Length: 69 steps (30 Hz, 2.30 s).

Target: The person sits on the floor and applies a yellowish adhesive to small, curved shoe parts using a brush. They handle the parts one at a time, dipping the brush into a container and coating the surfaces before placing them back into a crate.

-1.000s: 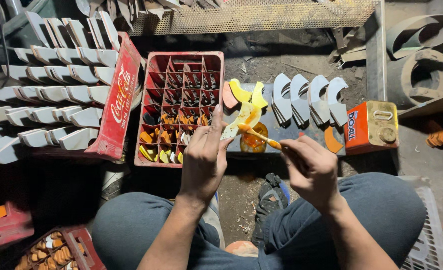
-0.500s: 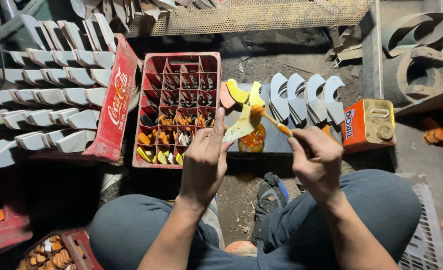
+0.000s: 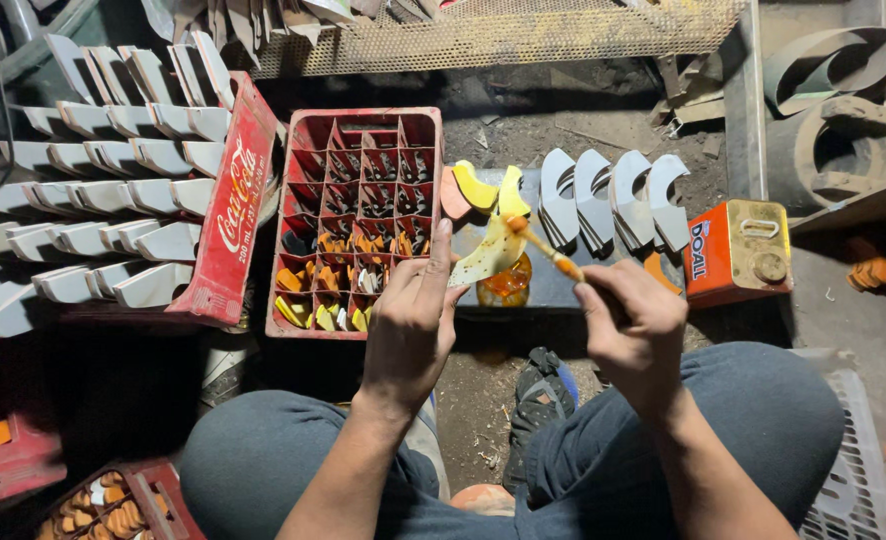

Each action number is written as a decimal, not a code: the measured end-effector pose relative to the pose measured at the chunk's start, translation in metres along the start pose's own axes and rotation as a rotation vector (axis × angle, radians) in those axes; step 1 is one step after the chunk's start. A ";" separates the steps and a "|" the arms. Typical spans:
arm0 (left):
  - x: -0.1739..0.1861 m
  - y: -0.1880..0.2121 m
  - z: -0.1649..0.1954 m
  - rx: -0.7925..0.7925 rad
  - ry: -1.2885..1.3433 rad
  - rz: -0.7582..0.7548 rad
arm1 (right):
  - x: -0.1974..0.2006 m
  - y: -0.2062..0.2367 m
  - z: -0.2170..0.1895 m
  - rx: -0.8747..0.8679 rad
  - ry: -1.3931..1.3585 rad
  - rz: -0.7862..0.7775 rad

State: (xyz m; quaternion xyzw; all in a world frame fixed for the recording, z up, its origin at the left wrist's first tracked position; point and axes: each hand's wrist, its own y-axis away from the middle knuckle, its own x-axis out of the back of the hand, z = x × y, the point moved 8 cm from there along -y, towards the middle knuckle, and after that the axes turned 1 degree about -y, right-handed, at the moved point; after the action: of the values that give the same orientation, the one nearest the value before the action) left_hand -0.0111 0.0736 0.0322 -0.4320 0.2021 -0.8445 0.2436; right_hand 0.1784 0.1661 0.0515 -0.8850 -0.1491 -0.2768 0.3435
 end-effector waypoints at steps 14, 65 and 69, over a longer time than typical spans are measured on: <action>0.007 -0.005 0.000 0.021 -0.009 0.018 | -0.003 0.002 0.004 -0.021 -0.060 -0.113; -0.054 0.030 -0.043 0.708 0.951 0.057 | -0.008 0.009 0.004 -0.023 0.019 0.030; -0.047 0.024 -0.040 0.655 0.902 0.110 | -0.017 0.011 0.005 -0.041 -0.024 -0.086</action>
State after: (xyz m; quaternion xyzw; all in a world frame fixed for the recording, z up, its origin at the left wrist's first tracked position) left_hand -0.0146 0.0872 -0.0325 0.0817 0.0355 -0.9503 0.2982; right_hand 0.1718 0.1603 0.0319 -0.8879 -0.1853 -0.2839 0.3111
